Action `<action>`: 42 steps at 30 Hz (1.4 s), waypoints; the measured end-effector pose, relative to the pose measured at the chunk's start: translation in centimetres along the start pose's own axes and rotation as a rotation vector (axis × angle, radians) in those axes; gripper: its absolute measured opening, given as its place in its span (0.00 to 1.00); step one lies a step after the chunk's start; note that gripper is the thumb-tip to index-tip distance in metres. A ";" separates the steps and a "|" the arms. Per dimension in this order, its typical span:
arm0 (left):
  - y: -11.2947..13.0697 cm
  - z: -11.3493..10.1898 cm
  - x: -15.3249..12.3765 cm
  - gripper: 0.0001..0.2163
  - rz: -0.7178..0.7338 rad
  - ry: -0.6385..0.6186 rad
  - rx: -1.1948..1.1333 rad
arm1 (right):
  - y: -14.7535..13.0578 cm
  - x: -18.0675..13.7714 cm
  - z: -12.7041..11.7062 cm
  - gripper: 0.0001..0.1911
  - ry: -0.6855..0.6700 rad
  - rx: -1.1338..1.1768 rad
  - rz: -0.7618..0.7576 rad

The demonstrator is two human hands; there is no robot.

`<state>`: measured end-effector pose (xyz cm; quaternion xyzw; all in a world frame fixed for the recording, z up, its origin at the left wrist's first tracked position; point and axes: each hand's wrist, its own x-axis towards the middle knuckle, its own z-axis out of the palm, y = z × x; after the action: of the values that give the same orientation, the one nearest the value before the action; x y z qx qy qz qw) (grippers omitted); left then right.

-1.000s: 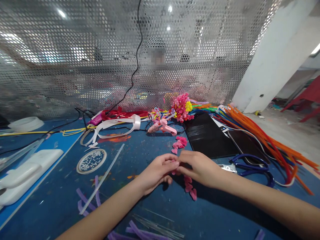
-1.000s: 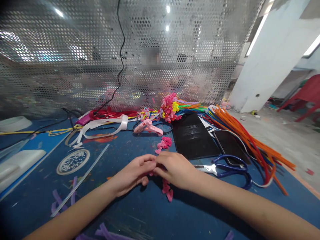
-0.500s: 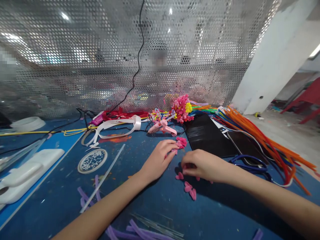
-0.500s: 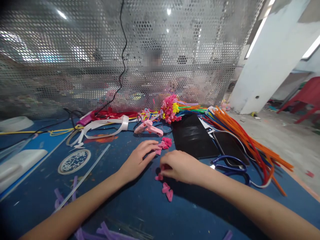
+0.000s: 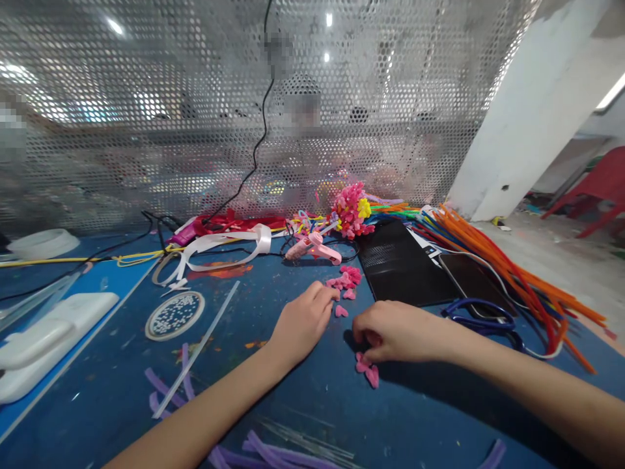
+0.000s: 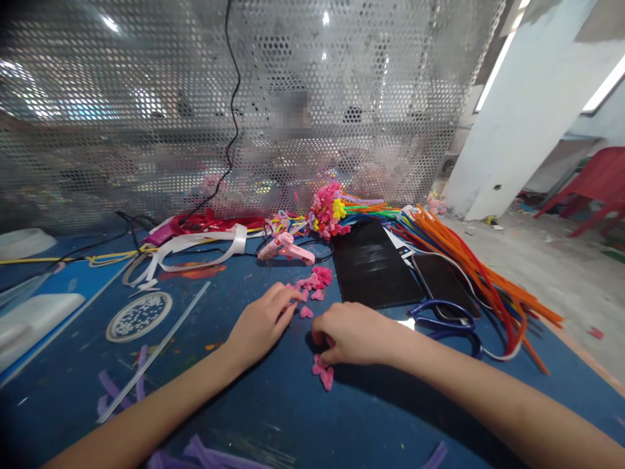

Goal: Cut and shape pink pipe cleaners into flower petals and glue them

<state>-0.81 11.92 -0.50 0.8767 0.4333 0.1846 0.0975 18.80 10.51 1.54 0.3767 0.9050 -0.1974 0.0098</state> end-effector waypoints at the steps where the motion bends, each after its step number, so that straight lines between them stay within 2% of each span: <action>1: 0.3 -0.2 -0.2 0.10 0.010 -0.010 -0.023 | -0.1 0.1 0.2 0.10 0.012 -0.025 0.009; 5: 1.7 -0.4 -1.0 0.13 0.281 -0.244 -0.051 | -0.1 0.6 0.0 0.06 0.137 -0.125 0.183; 7: 2.0 0.1 -1.1 0.12 0.368 -0.292 0.036 | 0.2 0.5 -0.9 0.06 0.197 -0.143 0.256; 9: 2.0 0.5 -0.8 0.08 0.337 -0.263 0.122 | 0.5 -0.1 -2.2 0.06 0.230 -0.132 0.278; 11: 1.8 0.6 -0.5 0.08 0.245 -0.182 0.145 | 0.8 -0.8 -3.4 0.06 0.241 -0.109 0.279; 13: 2.0 0.4 -0.5 0.09 0.240 -0.114 0.123 | 1.1 -1.5 -4.4 0.07 0.242 -0.096 0.300; 14: 2.3 0.2 -0.6 0.09 0.307 -0.114 0.101 | 1.3 -1.8 -4.6 0.07 0.233 -0.097 0.315; 17: 3.3 0.0 -1.1 0.10 0.662 -0.207 0.058 | 2.0 -2.1 -4.6 0.06 0.139 -0.117 0.307; 19: 3.3 0.2 -1.0 0.09 0.765 -0.224 0.071 | 2.5 -2.0 -3.9 0.09 0.069 -0.121 0.207; 20: 2.9 0.3 -0.8 0.09 0.748 -0.207 0.086 | 2.7 -1.9 -3.5 0.10 0.044 -0.119 0.151; 22: 1.8 0.3 -0.2 0.09 0.621 -0.141 0.115 | 3.0 -1.5 -2.7 0.09 0.021 -0.120 0.082; 25: 0.6 0.0 0.5 0.09 0.385 -0.065 0.079 | 3.1 -1.3 -2.1 0.05 -0.010 -0.124 0.103; 28: 1.6 -0.1 0.5 0.10 0.175 -0.113 -0.151 | 3.1 -1.3 -2.3 0.04 -0.017 -0.085 0.103; 32: 3.9 0.7 0.3 0.09 -0.106 -0.231 -0.490 | 2.4 -1.0 -2.9 0.05 0.071 0.096 0.011; 36: 3.8 1.3 0.7 0.12 -0.271 -0.218 -0.778 | 1.7 -0.7 -3.4 0.07 0.184 0.182 -0.021; 38: 3.0 1.0 1.1 0.16 -0.307 -0.163 -0.734 | 1.7 -0.9 -3.3 0.06 0.194 0.138 0.002; 42: 1.6 0.1 1.6 0.18 -0.240 -0.027 -0.278 | 1.9 -1.3 -2.3 0.09 -0.033 0.059 0.074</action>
<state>1.29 12.25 0.30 0.7991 0.5039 0.2182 0.2449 21.34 11.73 3.23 0.4067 0.8839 -0.2299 0.0209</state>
